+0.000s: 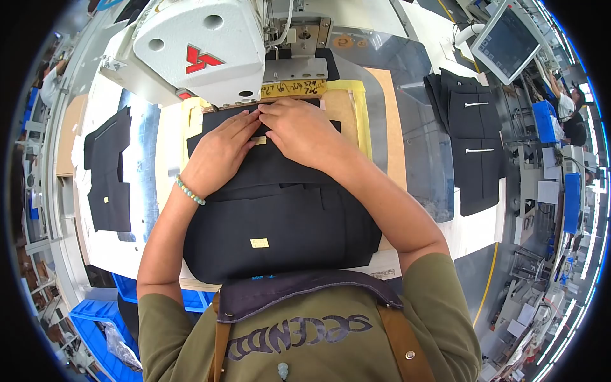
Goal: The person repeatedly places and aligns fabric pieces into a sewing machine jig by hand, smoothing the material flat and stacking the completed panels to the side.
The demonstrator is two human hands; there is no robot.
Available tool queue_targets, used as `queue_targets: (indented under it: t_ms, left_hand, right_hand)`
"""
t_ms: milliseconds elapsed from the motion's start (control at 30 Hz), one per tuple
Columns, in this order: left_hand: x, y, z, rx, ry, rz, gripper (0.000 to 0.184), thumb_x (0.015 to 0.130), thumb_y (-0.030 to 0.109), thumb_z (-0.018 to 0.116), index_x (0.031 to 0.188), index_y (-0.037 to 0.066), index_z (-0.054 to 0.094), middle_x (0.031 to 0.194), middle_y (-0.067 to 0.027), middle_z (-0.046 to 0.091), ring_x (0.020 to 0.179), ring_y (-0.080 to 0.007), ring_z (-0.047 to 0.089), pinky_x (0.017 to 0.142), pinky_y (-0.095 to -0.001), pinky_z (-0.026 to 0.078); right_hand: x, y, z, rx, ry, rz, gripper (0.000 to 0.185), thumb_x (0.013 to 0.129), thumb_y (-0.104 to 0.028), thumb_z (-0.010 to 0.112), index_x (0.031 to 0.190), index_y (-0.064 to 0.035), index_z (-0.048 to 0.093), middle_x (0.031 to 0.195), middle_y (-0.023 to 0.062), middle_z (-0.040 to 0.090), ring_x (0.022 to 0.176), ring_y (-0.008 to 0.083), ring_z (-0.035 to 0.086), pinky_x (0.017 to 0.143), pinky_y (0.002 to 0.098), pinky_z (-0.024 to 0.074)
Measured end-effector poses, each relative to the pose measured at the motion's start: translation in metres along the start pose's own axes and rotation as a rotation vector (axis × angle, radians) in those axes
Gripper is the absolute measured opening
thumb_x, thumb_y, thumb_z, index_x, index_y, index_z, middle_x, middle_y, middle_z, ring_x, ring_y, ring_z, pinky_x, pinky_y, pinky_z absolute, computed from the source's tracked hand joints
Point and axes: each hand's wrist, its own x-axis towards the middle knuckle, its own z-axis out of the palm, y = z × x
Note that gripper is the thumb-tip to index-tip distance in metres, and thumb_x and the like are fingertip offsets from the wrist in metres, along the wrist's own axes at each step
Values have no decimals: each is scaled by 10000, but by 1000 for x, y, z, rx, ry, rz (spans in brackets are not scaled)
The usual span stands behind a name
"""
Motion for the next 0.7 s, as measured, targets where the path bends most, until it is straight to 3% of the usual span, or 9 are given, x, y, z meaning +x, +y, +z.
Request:
queue_targets:
  t_ms: [700]
  left_hand:
    - [-1,-3,3,57,-8,-30,413,903,86,674,1300,-22,634,1368,-134,628,1253,-318,600,1045,-383,513]
  right_hand:
    - [0,2,1,-47,1,-22,375,901,-149,694,1241,9,687,1342,109,660,1252,287,583,1077,384,470]
